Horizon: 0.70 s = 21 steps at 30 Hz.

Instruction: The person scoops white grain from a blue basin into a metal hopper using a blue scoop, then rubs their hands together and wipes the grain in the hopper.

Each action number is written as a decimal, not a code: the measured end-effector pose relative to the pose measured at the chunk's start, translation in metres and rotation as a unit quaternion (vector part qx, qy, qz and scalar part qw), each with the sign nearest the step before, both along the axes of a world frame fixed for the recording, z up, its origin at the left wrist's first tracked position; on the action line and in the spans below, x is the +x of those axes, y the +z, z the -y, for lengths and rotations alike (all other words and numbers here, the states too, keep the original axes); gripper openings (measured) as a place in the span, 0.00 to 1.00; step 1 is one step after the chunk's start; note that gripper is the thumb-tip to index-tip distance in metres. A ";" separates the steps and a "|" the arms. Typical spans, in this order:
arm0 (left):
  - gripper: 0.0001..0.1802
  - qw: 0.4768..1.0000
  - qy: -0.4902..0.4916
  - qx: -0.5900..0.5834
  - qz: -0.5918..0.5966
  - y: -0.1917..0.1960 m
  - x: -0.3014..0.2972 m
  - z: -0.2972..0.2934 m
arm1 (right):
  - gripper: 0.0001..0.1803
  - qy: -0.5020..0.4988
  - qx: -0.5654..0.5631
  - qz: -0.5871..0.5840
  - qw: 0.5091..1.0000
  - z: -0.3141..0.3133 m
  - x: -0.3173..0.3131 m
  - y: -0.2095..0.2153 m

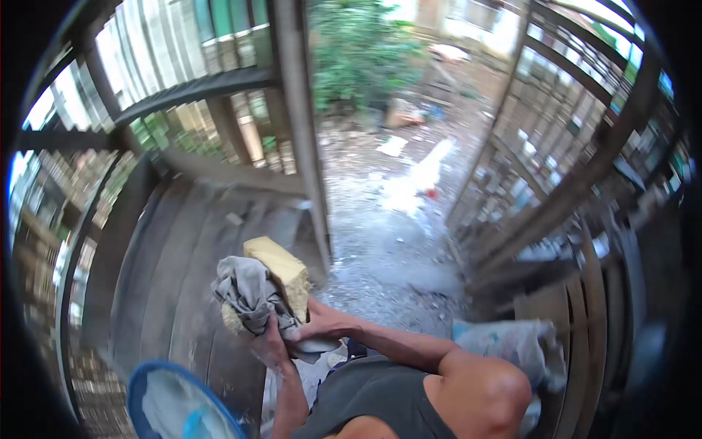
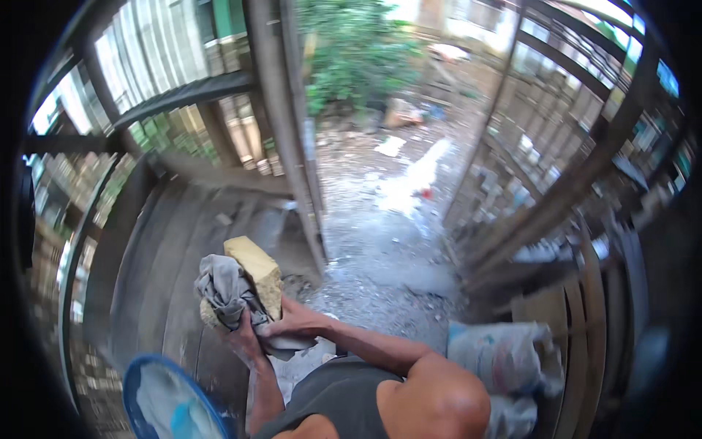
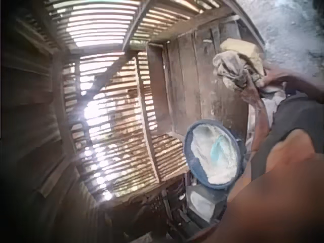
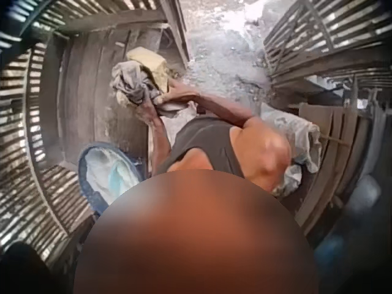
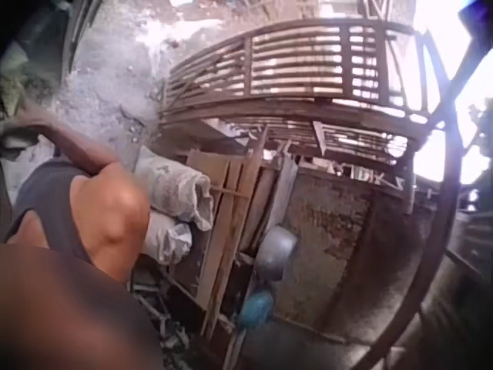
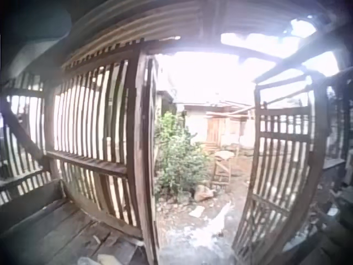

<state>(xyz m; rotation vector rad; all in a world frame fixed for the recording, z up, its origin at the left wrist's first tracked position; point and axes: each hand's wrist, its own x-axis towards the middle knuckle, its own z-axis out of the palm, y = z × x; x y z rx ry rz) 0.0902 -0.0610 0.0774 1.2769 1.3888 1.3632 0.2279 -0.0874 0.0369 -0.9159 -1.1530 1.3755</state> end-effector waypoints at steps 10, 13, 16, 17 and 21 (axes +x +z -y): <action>0.25 0.882 -0.432 -0.069 0.177 -0.023 0.137 0.078 | 0.31 -0.541 -0.116 -0.074 0.830 0.208 0.162 -0.041; 0.21 0.875 -0.452 -0.071 0.158 -0.050 0.159 0.085 | 0.33 -0.696 -0.184 0.018 0.694 0.320 0.246 -0.039; 0.19 0.897 -0.418 -0.089 0.114 -0.081 0.171 0.092 | 0.32 -0.864 -0.139 0.155 0.459 0.467 0.338 0.014; 0.18 0.902 -0.406 -0.105 0.103 -0.090 0.172 0.094 | 0.35 -0.886 -0.028 0.234 0.400 0.482 0.333 0.079; 0.17 0.899 -0.392 -0.177 0.083 -0.099 0.198 0.136 | 0.47 -0.844 -0.167 0.508 -0.041 0.656 0.380 0.195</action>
